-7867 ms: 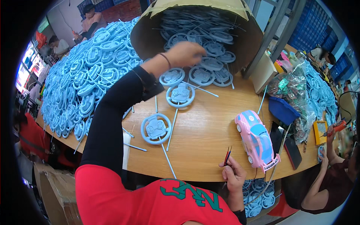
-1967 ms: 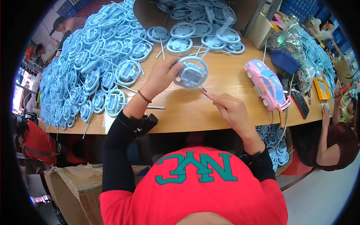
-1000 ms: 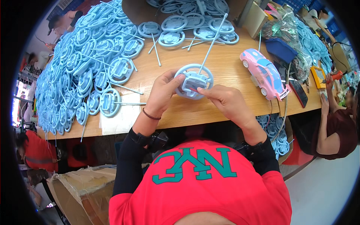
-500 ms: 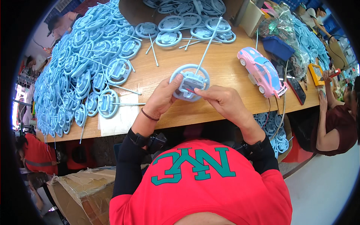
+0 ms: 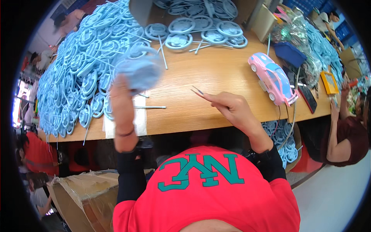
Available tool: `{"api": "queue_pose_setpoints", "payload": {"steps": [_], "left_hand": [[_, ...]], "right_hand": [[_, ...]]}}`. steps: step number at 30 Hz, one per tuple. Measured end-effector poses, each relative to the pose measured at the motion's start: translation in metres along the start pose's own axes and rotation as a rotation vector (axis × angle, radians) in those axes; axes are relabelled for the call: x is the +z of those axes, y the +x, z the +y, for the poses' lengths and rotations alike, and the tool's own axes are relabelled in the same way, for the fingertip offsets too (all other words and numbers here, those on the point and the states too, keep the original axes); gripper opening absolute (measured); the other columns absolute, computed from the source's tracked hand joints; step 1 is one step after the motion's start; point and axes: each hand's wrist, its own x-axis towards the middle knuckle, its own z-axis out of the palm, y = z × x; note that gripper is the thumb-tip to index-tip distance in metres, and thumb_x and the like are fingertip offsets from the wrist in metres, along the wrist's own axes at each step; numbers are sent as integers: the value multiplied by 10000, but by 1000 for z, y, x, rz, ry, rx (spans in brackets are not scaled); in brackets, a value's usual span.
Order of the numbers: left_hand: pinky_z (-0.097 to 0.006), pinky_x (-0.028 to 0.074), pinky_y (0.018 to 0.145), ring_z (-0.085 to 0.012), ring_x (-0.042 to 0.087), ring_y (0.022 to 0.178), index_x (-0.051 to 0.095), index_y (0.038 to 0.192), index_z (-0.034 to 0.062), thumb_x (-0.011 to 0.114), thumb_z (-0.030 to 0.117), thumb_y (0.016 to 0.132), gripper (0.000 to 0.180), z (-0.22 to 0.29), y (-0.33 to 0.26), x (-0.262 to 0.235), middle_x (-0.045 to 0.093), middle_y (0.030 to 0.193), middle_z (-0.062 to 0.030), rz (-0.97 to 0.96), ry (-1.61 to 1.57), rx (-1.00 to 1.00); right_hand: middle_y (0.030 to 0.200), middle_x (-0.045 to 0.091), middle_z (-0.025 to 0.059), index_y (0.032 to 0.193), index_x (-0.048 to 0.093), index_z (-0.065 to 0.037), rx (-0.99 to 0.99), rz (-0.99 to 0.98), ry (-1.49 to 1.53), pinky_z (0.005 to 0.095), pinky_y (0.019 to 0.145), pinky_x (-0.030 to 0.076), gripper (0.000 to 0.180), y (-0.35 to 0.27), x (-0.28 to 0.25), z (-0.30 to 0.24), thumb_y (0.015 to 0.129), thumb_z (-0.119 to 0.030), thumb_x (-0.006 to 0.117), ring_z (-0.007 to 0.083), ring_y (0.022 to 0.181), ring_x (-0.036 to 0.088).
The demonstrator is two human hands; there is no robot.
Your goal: Assembling plastic steering wheel controllers for toy cars by inserting components and checking wiring.
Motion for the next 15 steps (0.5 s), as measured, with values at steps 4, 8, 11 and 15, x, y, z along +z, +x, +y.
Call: {"api": "queue_pose_setpoints", "payload": {"steps": [4,8,11,15], "left_hand": [[-431,455,981,-303,571,1116,398,1349,0,614,572,824,806,79,19,-105,555,1250,-166,777,-799,507],[-468,411,1036,-378,501,1215,400,1339,-38,437,677,859,861,64,4,-175,441,1344,-304,379,-1001,736],[-427,470,979,-324,474,1251,478,1294,-36,481,320,936,505,56,42,-119,490,1311,-260,471,-556,371],[-260,507,794,-160,627,970,655,1102,34,599,194,901,263,28,134,-21,666,1031,-65,-12,-90,232]], "right_hand": [[857,675,114,1149,658,-51,49,-19,45,272,679,484,316,-6,0,16,847,18,594,177,738,641],[835,666,123,1160,659,-88,177,-36,163,300,691,483,324,-13,5,24,849,-21,600,209,751,633],[841,671,118,1176,647,-76,250,-61,187,284,706,483,331,-16,2,24,853,-23,602,177,757,631],[881,688,100,1182,638,-52,310,-61,241,254,730,489,333,-26,5,32,851,-27,610,133,762,627]]}}
